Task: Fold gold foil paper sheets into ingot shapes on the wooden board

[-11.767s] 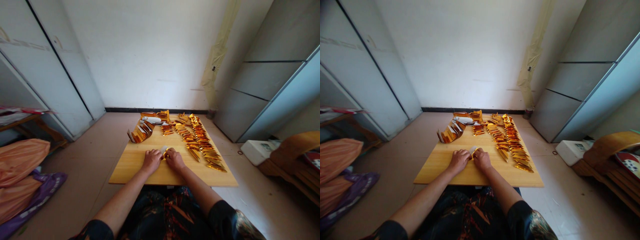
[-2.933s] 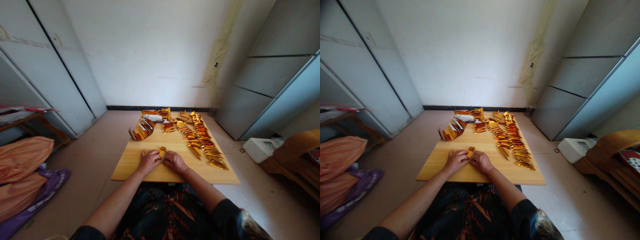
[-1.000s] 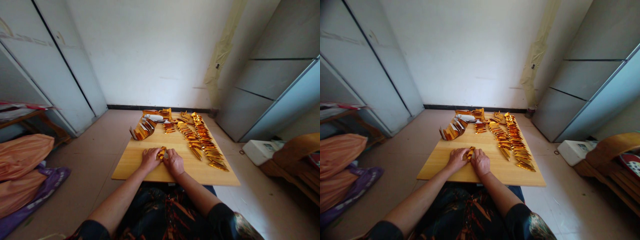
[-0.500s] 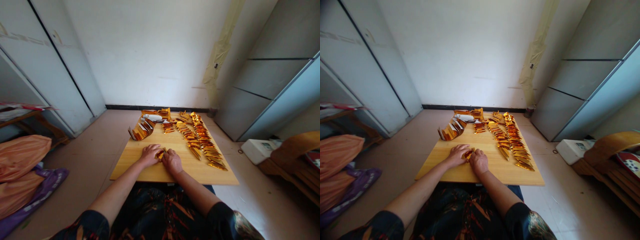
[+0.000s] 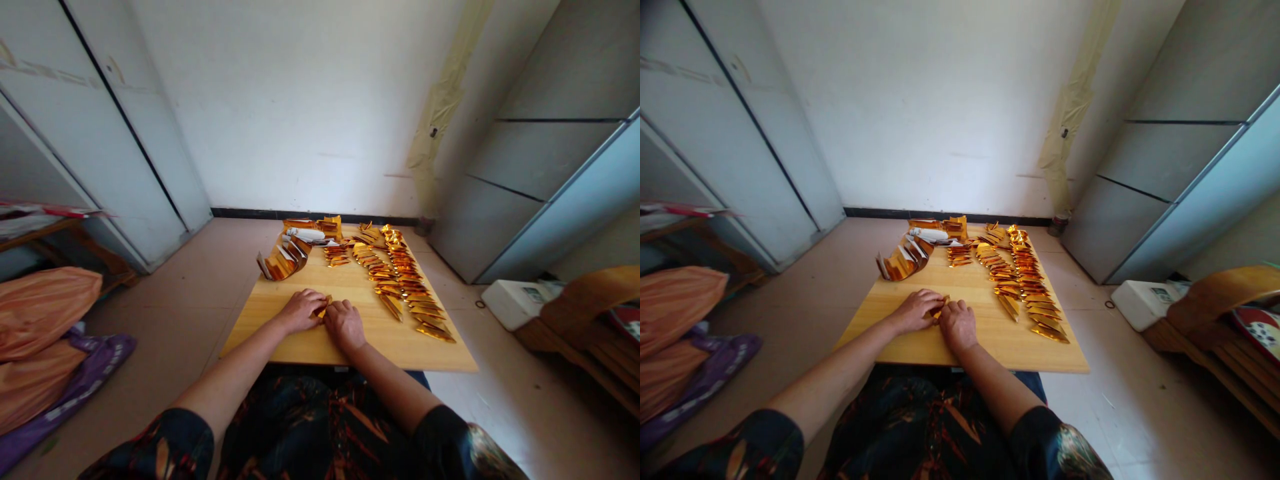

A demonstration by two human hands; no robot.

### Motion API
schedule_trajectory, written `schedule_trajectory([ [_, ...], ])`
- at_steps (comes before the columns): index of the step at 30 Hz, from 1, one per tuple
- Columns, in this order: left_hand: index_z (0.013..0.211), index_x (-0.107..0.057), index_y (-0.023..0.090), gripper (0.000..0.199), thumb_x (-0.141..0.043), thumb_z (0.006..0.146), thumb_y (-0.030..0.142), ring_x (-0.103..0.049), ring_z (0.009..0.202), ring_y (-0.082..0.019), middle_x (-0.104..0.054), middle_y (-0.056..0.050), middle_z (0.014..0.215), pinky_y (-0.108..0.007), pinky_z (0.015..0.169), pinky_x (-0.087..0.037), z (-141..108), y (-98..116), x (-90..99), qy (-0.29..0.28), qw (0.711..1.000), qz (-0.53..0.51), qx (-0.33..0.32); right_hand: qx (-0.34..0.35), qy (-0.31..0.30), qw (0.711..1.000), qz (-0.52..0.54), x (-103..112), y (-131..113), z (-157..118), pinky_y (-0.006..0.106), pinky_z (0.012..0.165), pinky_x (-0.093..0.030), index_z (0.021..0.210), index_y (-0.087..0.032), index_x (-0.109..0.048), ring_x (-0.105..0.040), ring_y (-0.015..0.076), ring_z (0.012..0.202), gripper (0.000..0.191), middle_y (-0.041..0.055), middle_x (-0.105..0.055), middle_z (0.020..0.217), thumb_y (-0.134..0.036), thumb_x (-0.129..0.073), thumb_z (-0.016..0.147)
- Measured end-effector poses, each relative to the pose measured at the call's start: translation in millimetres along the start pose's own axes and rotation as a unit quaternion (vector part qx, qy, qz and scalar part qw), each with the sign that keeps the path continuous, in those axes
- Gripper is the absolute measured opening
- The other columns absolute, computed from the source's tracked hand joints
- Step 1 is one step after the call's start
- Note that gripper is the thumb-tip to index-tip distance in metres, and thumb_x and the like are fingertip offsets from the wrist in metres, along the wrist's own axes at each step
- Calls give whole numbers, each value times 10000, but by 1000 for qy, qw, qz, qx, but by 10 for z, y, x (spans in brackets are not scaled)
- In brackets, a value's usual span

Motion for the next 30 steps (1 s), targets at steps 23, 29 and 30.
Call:
schedule_trajectory([
  [23, 1229, -532, 273, 484, -596, 755, 344, -493, 1077, -245, -564, -67, 1148, -361, 902, -402, 118, 74, 149, -99, 994, 46, 1, 56, -18, 998, -27, -15, -3, -40, 347, 759, -284, 1060, -197, -587, -491, 215, 909, 225, 73, -649, 934, -243, -397, 949],
  [29, 1209, -534, 265, 421, -558, 794, 332, -496, 1054, -240, -562, -74, 1115, -358, 895, -393, 87, 116, 161, -94, 994, 57, 1, 48, -36, 998, -26, 31, -18, -59, 354, 775, -278, 1013, -196, -611, -493, 210, 939, 205, 83, -651, 960, -256, -431, 936],
  [30, 1191, -543, 260, 398, -549, 804, 351, -499, 1048, -240, -564, -77, 1102, -361, 892, -390, 81, 133, 159, -91, 994, 64, 7, 53, -41, 997, -26, 48, 2, -52, 353, 777, -277, 987, -204, -619, -494, 208, 944, 196, 75, -655, 956, -260, -438, 934],
])
Point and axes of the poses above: each hand's wrist, its own z-axis towards the middle knuckle, its own x-axis out of the back of the hand, y = z × x, the point moved 3 cm from there along z, towards the middle knuckle
